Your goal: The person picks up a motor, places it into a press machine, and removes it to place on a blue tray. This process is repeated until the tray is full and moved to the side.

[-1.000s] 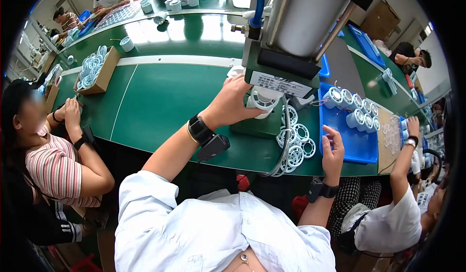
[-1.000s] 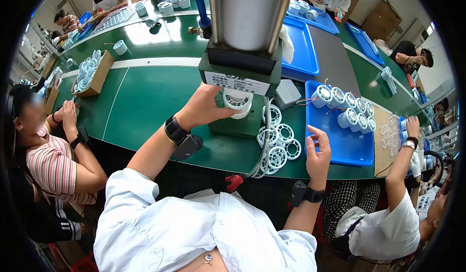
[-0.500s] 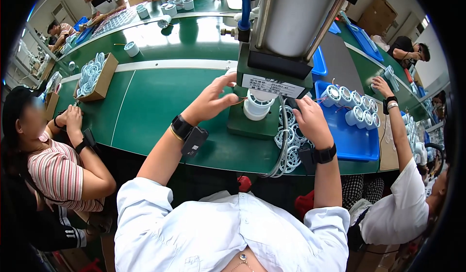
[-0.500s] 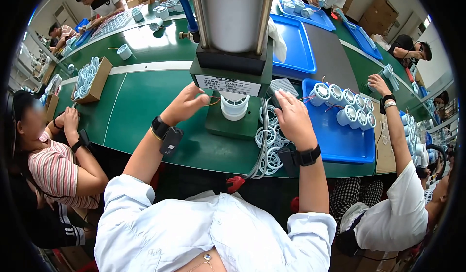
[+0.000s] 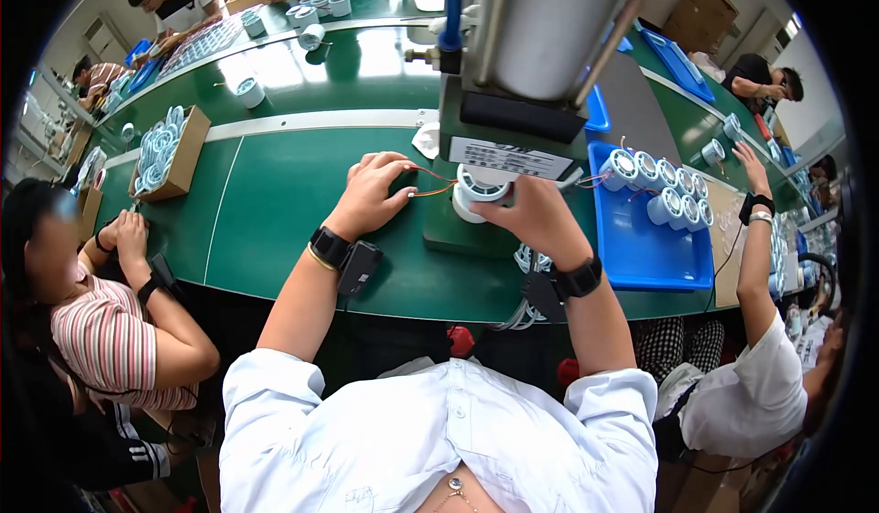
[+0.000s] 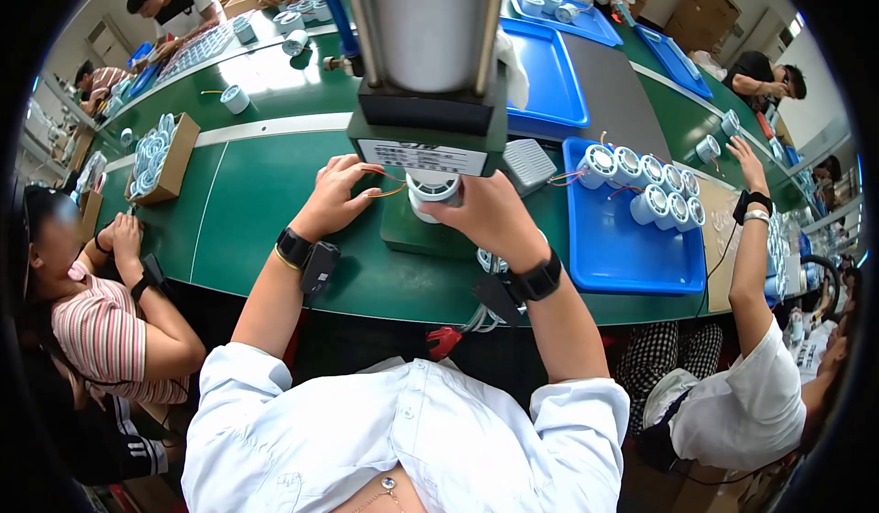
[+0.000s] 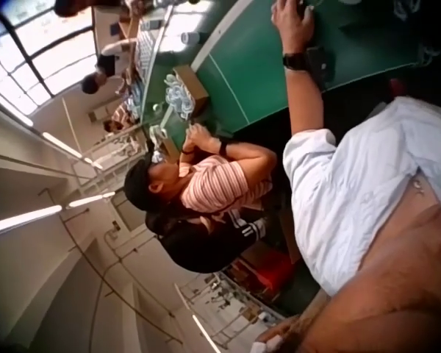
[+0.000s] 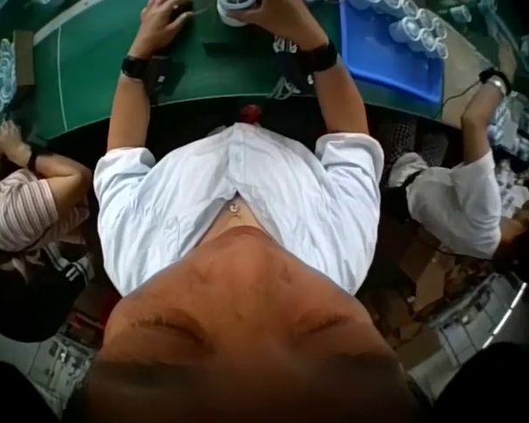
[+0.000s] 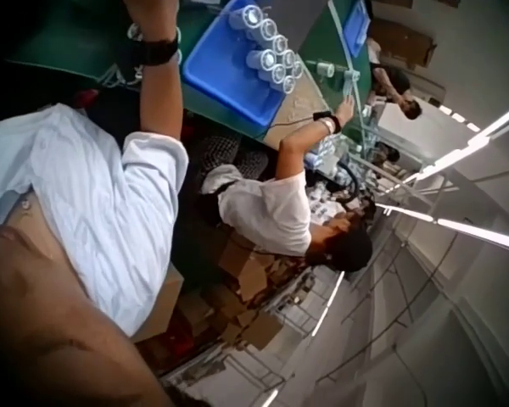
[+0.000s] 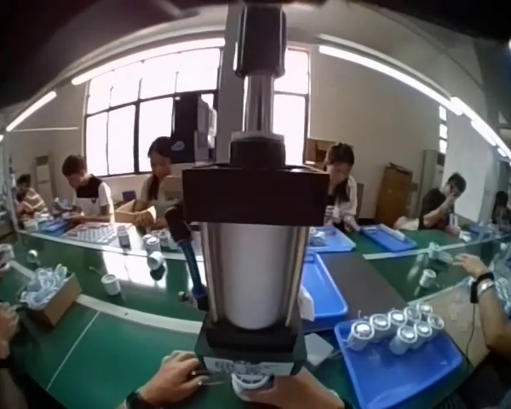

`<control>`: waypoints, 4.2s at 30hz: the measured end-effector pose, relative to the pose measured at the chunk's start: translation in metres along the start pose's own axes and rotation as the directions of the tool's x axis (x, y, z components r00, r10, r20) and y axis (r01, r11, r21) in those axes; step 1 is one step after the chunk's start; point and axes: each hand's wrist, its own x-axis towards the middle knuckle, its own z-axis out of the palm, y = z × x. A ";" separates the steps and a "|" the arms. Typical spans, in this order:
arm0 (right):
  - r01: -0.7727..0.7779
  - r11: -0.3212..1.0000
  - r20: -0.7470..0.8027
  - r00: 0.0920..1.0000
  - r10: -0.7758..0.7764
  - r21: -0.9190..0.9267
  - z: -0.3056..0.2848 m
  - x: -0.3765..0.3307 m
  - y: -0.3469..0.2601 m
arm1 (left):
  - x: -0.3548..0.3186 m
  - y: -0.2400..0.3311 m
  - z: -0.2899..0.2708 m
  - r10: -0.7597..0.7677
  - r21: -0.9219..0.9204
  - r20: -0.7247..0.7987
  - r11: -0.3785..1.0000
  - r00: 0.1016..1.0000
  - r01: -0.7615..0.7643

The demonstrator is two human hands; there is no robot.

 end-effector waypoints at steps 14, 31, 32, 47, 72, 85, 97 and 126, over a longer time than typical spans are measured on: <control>-0.258 0.961 -0.463 0.867 0.186 -0.095 -0.094 -0.085 0.118 | 0.001 0.001 -0.007 0.012 0.004 0.060 1.000 0.998 -0.012; -0.145 0.989 -0.305 0.943 0.132 -0.020 -0.035 -0.096 0.131 | -0.008 -0.005 0.001 -0.004 -0.007 -0.015 1.000 1.000 0.004; -0.159 0.987 -0.319 0.934 0.162 0.038 -0.036 -0.097 0.133 | -0.007 -0.005 0.002 0.020 -0.022 0.001 1.000 1.000 -0.020; -0.150 0.984 -0.340 0.924 0.175 0.101 -0.031 -0.093 0.118 | -0.028 -0.060 -0.079 0.039 0.275 -0.398 0.958 0.917 0.078; -0.129 0.989 -0.387 0.910 0.148 0.075 -0.030 -0.093 0.106 | 0.029 0.081 -0.005 0.075 -0.357 -0.111 0.928 0.991 -0.110; 0.129 0.848 -0.237 0.929 -0.285 -0.514 -0.008 -0.038 0.091 | 0.021 0.058 -0.011 0.175 -0.413 -0.021 0.895 0.984 -0.168; 0.005 0.937 -0.175 0.982 -0.070 -0.348 -0.019 -0.026 0.068 | -0.003 -0.020 0.004 -0.051 0.141 -0.015 0.989 0.999 0.053; -0.501 0.608 -0.524 0.837 0.158 -0.616 -0.087 -0.074 0.136 | -0.002 -0.015 -0.008 0.007 0.084 0.070 0.996 0.998 -0.013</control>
